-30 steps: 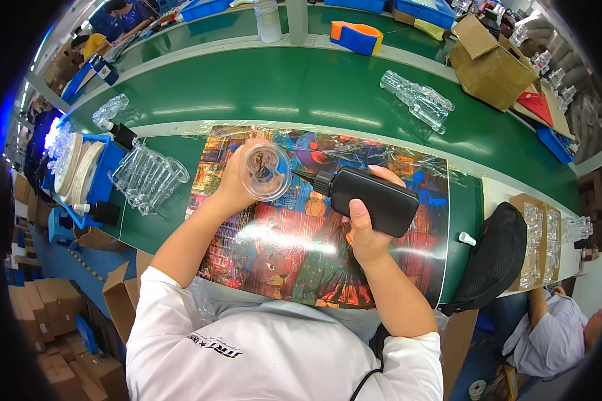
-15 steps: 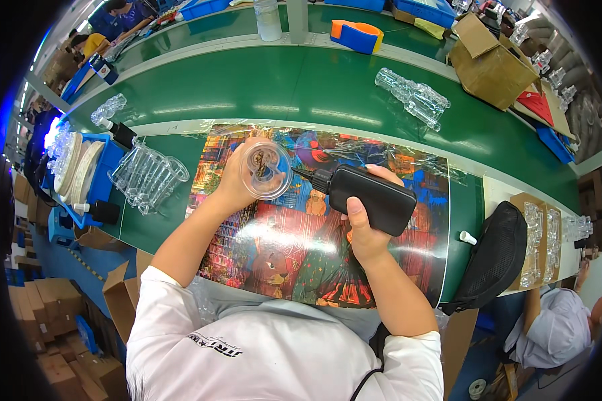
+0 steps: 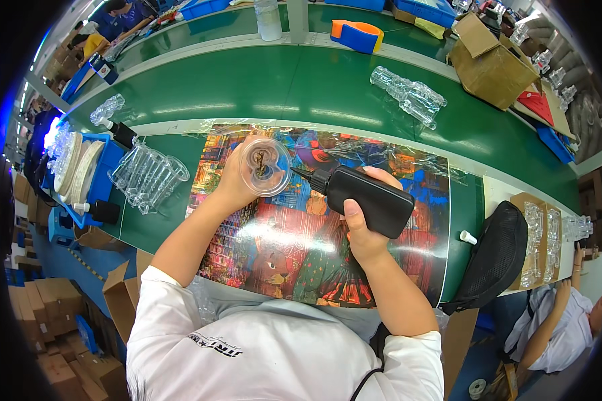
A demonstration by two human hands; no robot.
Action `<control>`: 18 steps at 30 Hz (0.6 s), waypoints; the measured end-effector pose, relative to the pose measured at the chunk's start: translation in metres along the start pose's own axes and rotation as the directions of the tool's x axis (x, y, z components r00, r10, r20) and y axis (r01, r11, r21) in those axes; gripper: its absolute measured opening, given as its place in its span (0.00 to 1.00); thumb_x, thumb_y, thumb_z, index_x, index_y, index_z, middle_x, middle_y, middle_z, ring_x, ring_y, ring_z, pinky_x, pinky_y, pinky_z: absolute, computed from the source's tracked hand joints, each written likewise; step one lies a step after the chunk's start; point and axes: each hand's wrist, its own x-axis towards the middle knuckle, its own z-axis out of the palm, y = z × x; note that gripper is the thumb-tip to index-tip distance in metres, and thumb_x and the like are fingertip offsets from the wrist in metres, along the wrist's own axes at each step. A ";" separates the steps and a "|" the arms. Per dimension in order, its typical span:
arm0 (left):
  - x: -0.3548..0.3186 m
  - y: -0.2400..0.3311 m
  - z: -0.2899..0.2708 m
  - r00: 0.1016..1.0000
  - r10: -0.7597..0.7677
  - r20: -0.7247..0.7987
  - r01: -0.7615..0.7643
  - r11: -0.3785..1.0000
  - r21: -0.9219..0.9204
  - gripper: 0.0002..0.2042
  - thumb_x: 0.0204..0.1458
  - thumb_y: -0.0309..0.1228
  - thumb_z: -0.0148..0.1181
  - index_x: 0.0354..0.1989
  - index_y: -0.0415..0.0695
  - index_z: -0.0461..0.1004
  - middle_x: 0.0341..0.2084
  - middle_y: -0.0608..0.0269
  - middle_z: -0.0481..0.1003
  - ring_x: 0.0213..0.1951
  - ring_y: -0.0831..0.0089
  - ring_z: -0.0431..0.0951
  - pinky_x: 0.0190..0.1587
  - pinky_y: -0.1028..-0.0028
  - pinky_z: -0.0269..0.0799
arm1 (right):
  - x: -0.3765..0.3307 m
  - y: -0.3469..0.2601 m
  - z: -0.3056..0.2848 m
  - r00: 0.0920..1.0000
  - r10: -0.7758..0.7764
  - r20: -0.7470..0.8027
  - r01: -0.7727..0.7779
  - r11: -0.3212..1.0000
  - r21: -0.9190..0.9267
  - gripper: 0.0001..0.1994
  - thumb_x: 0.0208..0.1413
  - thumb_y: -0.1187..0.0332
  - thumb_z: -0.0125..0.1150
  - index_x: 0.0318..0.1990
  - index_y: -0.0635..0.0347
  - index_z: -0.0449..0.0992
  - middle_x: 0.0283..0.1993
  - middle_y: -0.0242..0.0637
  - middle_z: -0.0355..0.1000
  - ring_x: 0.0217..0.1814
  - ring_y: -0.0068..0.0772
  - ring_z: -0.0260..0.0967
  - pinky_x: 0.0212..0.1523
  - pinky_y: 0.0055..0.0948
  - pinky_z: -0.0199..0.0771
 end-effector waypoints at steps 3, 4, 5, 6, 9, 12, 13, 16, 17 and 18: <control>0.000 -0.001 0.001 1.000 0.005 -0.010 -0.005 1.000 0.008 0.24 0.37 0.38 0.68 0.43 0.45 0.67 0.29 0.60 0.73 0.33 0.59 0.73 0.37 0.63 0.66 | 0.000 -0.002 0.000 1.000 0.017 0.000 -0.017 1.000 0.017 0.28 0.46 0.64 0.65 0.53 0.61 0.59 0.39 0.41 0.67 0.29 0.26 0.66 0.25 0.21 0.65; 0.000 -0.001 0.001 1.000 0.003 -0.008 -0.003 1.000 0.009 0.24 0.37 0.38 0.67 0.43 0.45 0.67 0.29 0.60 0.73 0.32 0.59 0.72 0.37 0.63 0.66 | -0.001 -0.004 0.001 0.999 0.037 0.002 -0.038 0.998 0.045 0.27 0.47 0.65 0.65 0.52 0.63 0.60 0.42 0.41 0.67 0.35 0.27 0.67 0.35 0.23 0.67; -0.001 -0.001 0.002 1.000 0.000 -0.007 0.000 1.000 0.010 0.24 0.37 0.38 0.67 0.43 0.45 0.67 0.29 0.60 0.73 0.32 0.59 0.72 0.37 0.63 0.66 | -0.001 -0.005 0.001 0.998 0.058 0.005 -0.058 0.996 0.072 0.26 0.47 0.67 0.65 0.52 0.65 0.61 0.44 0.41 0.67 0.41 0.28 0.68 0.44 0.25 0.70; -0.001 -0.001 0.002 1.000 -0.002 -0.006 0.002 1.000 0.010 0.24 0.37 0.38 0.67 0.43 0.45 0.67 0.29 0.60 0.73 0.32 0.59 0.72 0.37 0.63 0.66 | -0.002 -0.005 0.000 0.998 0.056 0.004 -0.056 0.996 0.071 0.26 0.47 0.67 0.65 0.52 0.65 0.61 0.44 0.41 0.67 0.41 0.28 0.68 0.44 0.25 0.70; -0.001 -0.001 0.003 1.000 0.006 -0.011 -0.006 1.000 -0.005 0.24 0.37 0.38 0.68 0.43 0.45 0.67 0.29 0.60 0.73 0.32 0.58 0.72 0.37 0.63 0.66 | -0.002 -0.002 -0.002 0.999 0.049 -0.002 -0.048 0.998 0.048 0.25 0.47 0.67 0.64 0.52 0.65 0.61 0.45 0.41 0.66 0.43 0.28 0.67 0.45 0.25 0.69; 0.000 -0.001 0.002 1.000 0.011 -0.010 -0.011 1.000 -0.006 0.24 0.37 0.38 0.68 0.43 0.45 0.66 0.29 0.60 0.73 0.32 0.58 0.72 0.37 0.63 0.66 | -0.002 -0.002 -0.002 0.999 0.052 -0.004 -0.051 0.998 0.048 0.25 0.47 0.67 0.64 0.52 0.65 0.61 0.46 0.40 0.65 0.44 0.28 0.67 0.45 0.25 0.69; 0.000 -0.001 0.002 1.000 0.009 -0.007 -0.009 1.000 -0.001 0.24 0.37 0.38 0.68 0.43 0.45 0.66 0.29 0.60 0.73 0.32 0.58 0.72 0.37 0.63 0.66 | -0.002 -0.001 -0.002 0.999 0.053 -0.004 -0.053 0.997 0.048 0.25 0.47 0.68 0.64 0.52 0.65 0.61 0.46 0.40 0.64 0.44 0.28 0.67 0.46 0.25 0.69; 0.000 -0.002 0.001 1.000 -0.002 -0.001 0.002 1.000 0.002 0.25 0.36 0.37 0.68 0.43 0.45 0.66 0.29 0.60 0.73 0.32 0.58 0.72 0.36 0.63 0.66 | -0.003 -0.003 -0.002 0.998 0.058 0.016 -0.059 0.998 0.032 0.25 0.47 0.68 0.64 0.52 0.65 0.61 0.47 0.40 0.64 0.45 0.28 0.66 0.46 0.25 0.69; 0.000 -0.002 0.001 1.000 -0.012 0.003 0.012 1.000 -0.001 0.25 0.36 0.37 0.68 0.43 0.45 0.66 0.29 0.60 0.73 0.32 0.57 0.72 0.36 0.63 0.66 | -0.003 -0.003 -0.002 0.998 0.061 0.027 -0.062 0.998 0.024 0.25 0.47 0.68 0.63 0.52 0.65 0.61 0.47 0.40 0.64 0.45 0.28 0.66 0.46 0.25 0.68; 0.000 -0.002 0.001 1.000 -0.021 0.006 0.022 1.000 -0.004 0.25 0.36 0.37 0.68 0.43 0.45 0.66 0.28 0.60 0.73 0.32 0.57 0.73 0.36 0.63 0.66 | -0.003 -0.003 -0.002 0.998 0.061 0.027 -0.061 0.998 0.024 0.25 0.47 0.68 0.63 0.52 0.65 0.61 0.47 0.40 0.64 0.45 0.28 0.66 0.46 0.25 0.68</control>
